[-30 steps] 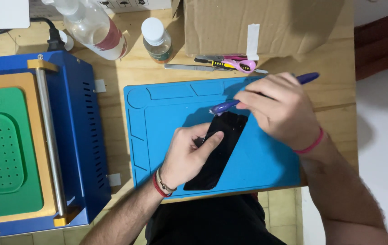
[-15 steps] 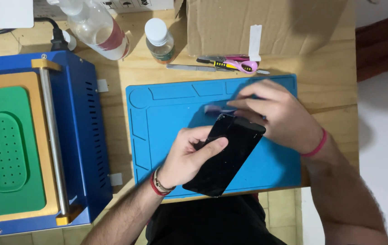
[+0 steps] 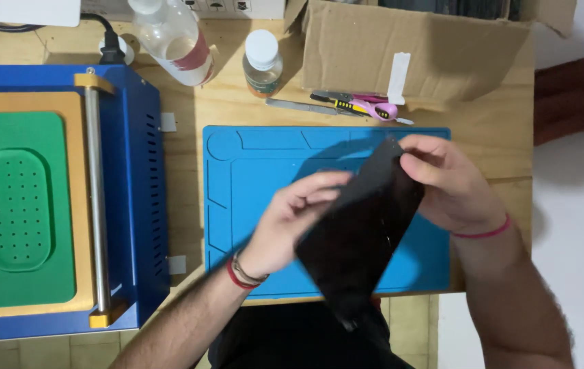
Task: Cleaning the edges of a mobile phone with a brush and prying the screen off with a thin metal tool.
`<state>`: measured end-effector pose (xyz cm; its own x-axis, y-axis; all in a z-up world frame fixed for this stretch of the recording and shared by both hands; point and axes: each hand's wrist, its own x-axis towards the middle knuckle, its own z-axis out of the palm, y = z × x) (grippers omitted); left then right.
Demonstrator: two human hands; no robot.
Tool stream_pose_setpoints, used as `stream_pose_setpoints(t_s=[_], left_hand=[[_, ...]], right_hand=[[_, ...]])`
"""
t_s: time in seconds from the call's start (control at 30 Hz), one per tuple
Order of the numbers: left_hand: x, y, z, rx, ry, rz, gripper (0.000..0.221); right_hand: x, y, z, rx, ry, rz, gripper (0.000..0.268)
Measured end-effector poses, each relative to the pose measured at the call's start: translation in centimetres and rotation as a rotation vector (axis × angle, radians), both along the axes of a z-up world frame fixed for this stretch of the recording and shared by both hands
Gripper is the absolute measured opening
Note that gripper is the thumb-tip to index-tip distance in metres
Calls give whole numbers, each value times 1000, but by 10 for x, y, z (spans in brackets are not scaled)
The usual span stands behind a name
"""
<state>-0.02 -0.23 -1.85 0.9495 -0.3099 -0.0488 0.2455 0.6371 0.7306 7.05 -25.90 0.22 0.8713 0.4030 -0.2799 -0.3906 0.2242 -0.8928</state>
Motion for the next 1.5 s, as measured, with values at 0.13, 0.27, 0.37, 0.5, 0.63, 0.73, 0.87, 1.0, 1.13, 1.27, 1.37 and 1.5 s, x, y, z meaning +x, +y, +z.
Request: stream_pose_setpoints(t_s=[0.13, 0.27, 0.37, 0.5, 0.63, 0.73, 0.87, 1.0, 1.13, 1.27, 1.37, 1.5], left_hand=[[-28, 9, -17, 288, 324, -604, 79], [-6, -2, 11, 304, -185, 409, 44], [-11, 11, -4, 644, -221, 700, 25], [-10, 10, 22, 585, -252, 592, 11], [-16, 12, 22, 493, -394, 528, 20], [-23, 17, -3, 438, -399, 568, 31], [-10, 28, 19, 433, -461, 603, 49], [-15, 22, 18, 401, -417, 615, 37], [-20, 19, -3, 300, -339, 451, 22], [-17, 27, -15, 195, -271, 356, 27], [-15, 25, -24, 93, -218, 317, 31], [-10, 14, 0, -57, -108, 312, 23]], right_hand=[[-12, 11, -25, -13, 146, -66, 15], [-13, 27, -27, -73, 65, -15, 12], [5, 38, 7, -526, -313, 68, 31], [37, 64, 28, -1050, -1075, 67, 6], [56, 93, 15, -1533, -1435, 117, 14], [58, 103, 8, -1572, -1390, 140, 15], [57, 109, -14, -1683, -1392, 43, 11], [38, 124, 8, -1664, -1290, 68, 7], [29, 126, 50, -1461, -787, 148, 18], [34, 81, 22, -1019, -721, -51, 16], [18, 66, 34, -328, -159, -170, 25], [-2, 44, 9, 50, 204, -273, 19]])
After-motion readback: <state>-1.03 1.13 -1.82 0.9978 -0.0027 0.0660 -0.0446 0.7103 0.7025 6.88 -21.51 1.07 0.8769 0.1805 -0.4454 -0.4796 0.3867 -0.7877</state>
